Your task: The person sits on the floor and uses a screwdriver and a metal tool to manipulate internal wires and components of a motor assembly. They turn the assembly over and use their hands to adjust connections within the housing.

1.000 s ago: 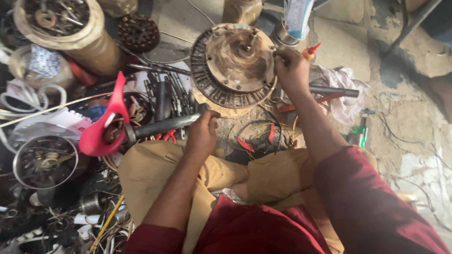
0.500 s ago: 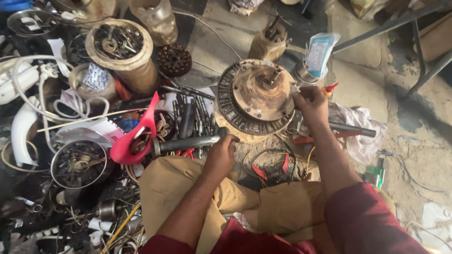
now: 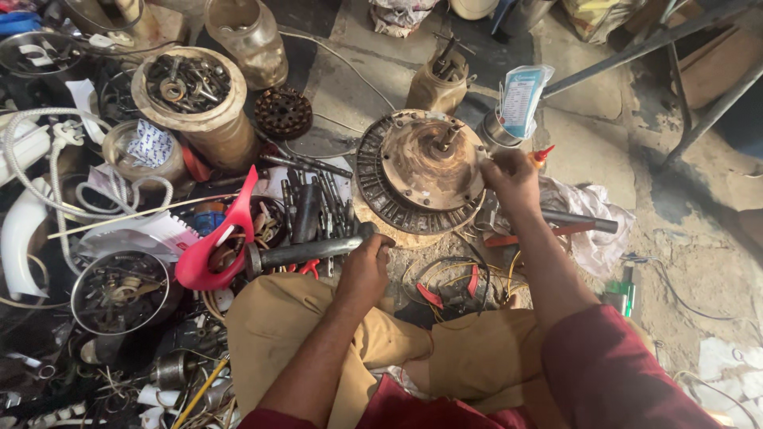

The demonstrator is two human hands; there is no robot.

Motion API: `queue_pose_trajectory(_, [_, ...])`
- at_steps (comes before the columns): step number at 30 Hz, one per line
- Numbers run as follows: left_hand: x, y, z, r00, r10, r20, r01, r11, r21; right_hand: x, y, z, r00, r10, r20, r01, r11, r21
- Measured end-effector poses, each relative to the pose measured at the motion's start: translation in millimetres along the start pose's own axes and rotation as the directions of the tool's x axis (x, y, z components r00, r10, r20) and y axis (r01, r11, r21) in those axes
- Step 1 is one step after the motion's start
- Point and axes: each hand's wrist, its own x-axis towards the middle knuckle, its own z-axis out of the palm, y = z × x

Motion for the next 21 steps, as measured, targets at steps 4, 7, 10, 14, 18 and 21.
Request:
queue_pose_trajectory(4, [0.6, 2.6, -1.8, 1.000, -0.028, 0.010, 0.028, 0.999, -0.014, 2.4, 3.6, 3.3, 0.995, 0.095, -0.001, -0.095, 0.994, -0.054])
queue_pose_trajectory(7, [1.0, 3.7, -1.8, 1.000, 0.013, -0.007, -0.013, 1.000, -0.010, 3.3, -0.9, 1.7, 0.994, 0.107, -0.009, -0.107, 0.992, -0.069])
queue_pose_trajectory(10, [0.5, 1.4, -1.3, 0.999, -0.042, 0.024, 0.042, 0.999, -0.029, 1.1, -3.7, 4.6, 0.996, 0.089, 0.013, -0.090, 0.995, 0.041])
queue_pose_trajectory(14, [0.5, -0.6, 2.1, 0.998, 0.058, -0.012, -0.058, 0.998, -0.027, 1.6, -2.0, 3.3, 0.994, 0.092, -0.053, -0.093, 0.995, -0.021])
queue_pose_trajectory(18, [1.9, -2.6, 0.4, 1.000, -0.014, 0.014, 0.015, 0.999, -0.031, -3.6, -2.9, 10.5, 0.990, 0.097, -0.100, -0.106, 0.990, -0.091])
queue_pose_trajectory(21, [0.9, -5.0, 2.8, 0.998, 0.066, -0.017, -0.066, 0.998, -0.023, -4.7, -1.3, 12.4, 0.985, 0.069, -0.158, -0.108, 0.961, -0.253])
